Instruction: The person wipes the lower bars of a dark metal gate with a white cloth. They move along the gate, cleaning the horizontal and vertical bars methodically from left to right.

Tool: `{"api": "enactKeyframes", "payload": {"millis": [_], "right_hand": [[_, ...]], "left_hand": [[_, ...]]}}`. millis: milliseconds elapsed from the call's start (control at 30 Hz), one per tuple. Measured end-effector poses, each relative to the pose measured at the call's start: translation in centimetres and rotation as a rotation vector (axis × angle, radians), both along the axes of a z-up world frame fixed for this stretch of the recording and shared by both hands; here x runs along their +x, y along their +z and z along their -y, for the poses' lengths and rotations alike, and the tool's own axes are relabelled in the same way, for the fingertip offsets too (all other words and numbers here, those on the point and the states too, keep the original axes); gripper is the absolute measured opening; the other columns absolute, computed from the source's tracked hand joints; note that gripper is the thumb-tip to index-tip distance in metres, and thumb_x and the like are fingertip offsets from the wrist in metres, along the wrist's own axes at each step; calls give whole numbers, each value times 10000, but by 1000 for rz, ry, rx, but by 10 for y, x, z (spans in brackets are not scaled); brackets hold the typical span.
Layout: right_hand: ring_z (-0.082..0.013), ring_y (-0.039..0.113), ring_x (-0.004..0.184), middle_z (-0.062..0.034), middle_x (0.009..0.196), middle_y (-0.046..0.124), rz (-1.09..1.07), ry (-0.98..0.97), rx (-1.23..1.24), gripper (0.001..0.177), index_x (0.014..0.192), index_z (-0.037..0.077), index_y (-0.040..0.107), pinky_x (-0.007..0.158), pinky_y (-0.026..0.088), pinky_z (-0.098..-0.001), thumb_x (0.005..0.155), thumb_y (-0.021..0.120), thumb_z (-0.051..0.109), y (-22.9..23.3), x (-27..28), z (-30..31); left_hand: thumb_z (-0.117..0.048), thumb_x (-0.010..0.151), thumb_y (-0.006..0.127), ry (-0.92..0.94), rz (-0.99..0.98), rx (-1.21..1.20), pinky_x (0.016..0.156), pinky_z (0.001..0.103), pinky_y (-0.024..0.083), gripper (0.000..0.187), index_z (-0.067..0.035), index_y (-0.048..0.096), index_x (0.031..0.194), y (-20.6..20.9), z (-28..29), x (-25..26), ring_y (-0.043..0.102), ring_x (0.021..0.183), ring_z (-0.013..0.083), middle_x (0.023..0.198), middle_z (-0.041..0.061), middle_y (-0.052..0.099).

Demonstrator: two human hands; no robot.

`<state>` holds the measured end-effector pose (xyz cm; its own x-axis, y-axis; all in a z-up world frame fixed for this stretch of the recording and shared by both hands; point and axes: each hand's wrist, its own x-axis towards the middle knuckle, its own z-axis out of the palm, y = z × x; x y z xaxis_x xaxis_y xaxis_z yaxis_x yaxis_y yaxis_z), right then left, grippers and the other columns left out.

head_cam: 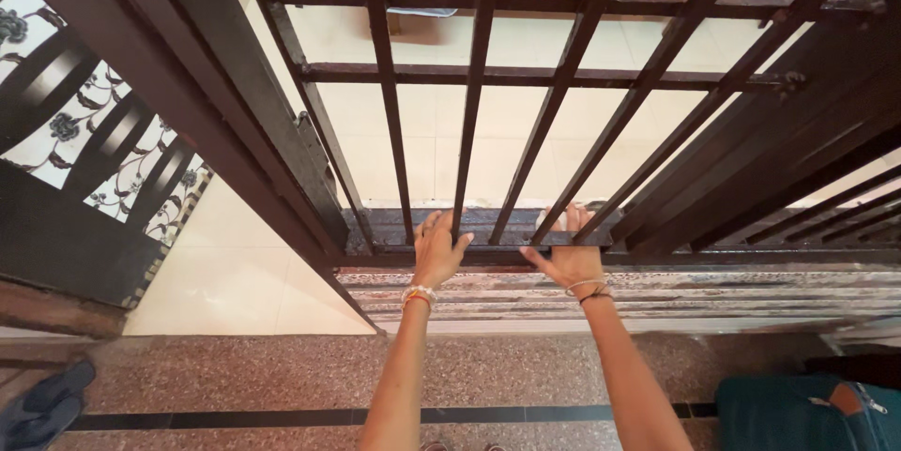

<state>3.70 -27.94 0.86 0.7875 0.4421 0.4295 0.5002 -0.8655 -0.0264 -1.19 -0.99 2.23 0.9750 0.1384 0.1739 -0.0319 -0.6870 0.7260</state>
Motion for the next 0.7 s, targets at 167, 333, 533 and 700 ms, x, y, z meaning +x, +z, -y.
{"api": "enactKeyframes", "payload": {"millis": [167,333,533,700], "right_hand": [[-498,276,1444,-277,1551,308,-108,101,-98,921,1388,62,515,1189,193,-589,857,382,802,2,-54,-31],[-527,294,1424,-324,1533,308,-149,141,2,990,1499,8,407,1180,237,-579,892,382,789,10,-60,-41],[-500,357,1410,-308,1499,409,98,168,89,826,1438,66,483,1164,293,-591,909,536,698,-8,-4,-60],[-492,373,1368,-288,1451,446,110,123,83,870,1445,47,481,1155,270,-604,874,536,701,0,-13,-75]], "left_hand": [[-286,887,731,16,-15,12,1157,468,237,516,-172,590,1370,-1,2,1,413,1410,325,1371,78,636],[-289,880,740,14,12,24,1145,467,240,525,-167,587,1368,-4,-1,4,419,1396,322,1367,89,630],[-291,888,735,7,2,25,1150,466,243,520,-166,588,1370,-6,-1,4,418,1397,324,1355,89,637],[-289,889,726,-6,42,11,1147,471,240,513,-160,593,1368,-6,-1,4,418,1389,325,1375,85,626]]}}
